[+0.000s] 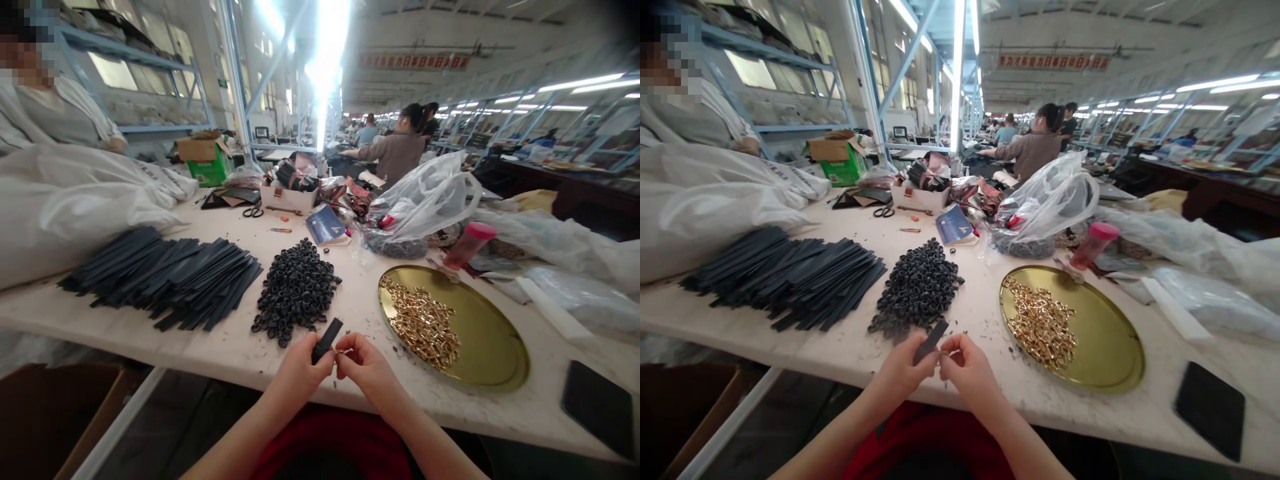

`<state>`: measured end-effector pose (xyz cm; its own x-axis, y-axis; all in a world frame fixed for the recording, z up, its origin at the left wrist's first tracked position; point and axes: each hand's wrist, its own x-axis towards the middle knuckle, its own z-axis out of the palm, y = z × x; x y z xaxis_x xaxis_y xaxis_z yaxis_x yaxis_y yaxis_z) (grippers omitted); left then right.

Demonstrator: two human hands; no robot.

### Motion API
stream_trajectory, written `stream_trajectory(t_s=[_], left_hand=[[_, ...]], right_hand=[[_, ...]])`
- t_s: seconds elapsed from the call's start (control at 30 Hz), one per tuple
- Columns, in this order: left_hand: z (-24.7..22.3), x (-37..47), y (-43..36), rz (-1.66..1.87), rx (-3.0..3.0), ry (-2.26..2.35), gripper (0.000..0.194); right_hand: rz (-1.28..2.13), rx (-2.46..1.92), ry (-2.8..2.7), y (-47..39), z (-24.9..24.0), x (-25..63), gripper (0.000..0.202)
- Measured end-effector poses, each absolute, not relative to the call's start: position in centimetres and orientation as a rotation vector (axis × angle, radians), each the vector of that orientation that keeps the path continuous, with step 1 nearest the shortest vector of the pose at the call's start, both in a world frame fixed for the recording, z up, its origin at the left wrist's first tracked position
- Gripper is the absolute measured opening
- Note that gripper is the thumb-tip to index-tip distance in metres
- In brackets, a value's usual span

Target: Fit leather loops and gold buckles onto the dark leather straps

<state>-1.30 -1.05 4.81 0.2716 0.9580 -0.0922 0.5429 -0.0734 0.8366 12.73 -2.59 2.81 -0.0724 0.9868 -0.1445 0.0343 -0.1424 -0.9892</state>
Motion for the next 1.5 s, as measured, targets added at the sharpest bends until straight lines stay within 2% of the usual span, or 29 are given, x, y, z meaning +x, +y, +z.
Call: stream_trajectory(t_s=[0.2,0.27,0.4,0.47,0.63,0.8,0.9,1.07,1.17,1.27,1.33,1.4,1.5], left_hand=[[4.8,-2.0,-1.9,0.671,1.776,1.364,0.017],[4.7,-2.4,-1.7,0.659,1.767,1.376,0.017],[4.3,-3.0,-1.0,0.626,1.723,1.391,0.015],[4.0,-3.0,-0.9,0.615,1.688,1.359,0.014],[3.3,-2.6,-1.0,0.486,1.508,1.258,0.013],[3.0,-2.9,-0.3,0.421,1.417,1.147,0.021],[3.0,-3.5,-0.1,0.476,1.542,1.214,0.029],[3.0,-3.4,-0.4,0.384,1.783,1.243,0.029],[3.1,-2.8,-0.6,0.422,1.762,1.183,0.026],[3.3,-2.4,-0.7,0.452,1.62,1.183,0.014],[3.5,-2.3,-0.8,0.44,1.498,1.174,0.016],[3.7,-2.4,-1.1,0.425,1.388,1.132,0.023],[4.1,-2.3,-1.7,0.442,1.275,1.085,0.027]], right_hand=[[1.271,-1.287,-1.243,-3.5,2.0,11.7,0.013],[1.296,-1.207,-1.291,-3.8,2.2,11.7,0.021],[1.483,-1.089,-1.408,-4.4,2.6,12.3,0.052],[1.516,-1.119,-1.45,-4.2,2.5,12.7,0.058],[1.311,-1.324,-1.544,-3.0,1.2,13.4,0.045],[1.51,-1.193,-1.235,-2.1,0.4,13.1,0.023],[1.557,-1.154,-0.776,-1.8,0.3,12.6,0.025],[1.717,-1.035,-0.249,-1.8,0.2,11.4,0.035],[1.676,-1.086,-0.381,-2.3,-0.1,10.8,0.029],[1.401,-1.224,-0.719,-3.0,-0.2,10.8,0.022],[1.271,-1.287,-0.891,-3.3,-0.2,11.0,0.022],[1.277,-1.303,-0.946,-3.6,0.1,11.1,0.024],[1.458,-1.222,-0.854,-4.0,0.8,11.0,0.024]])
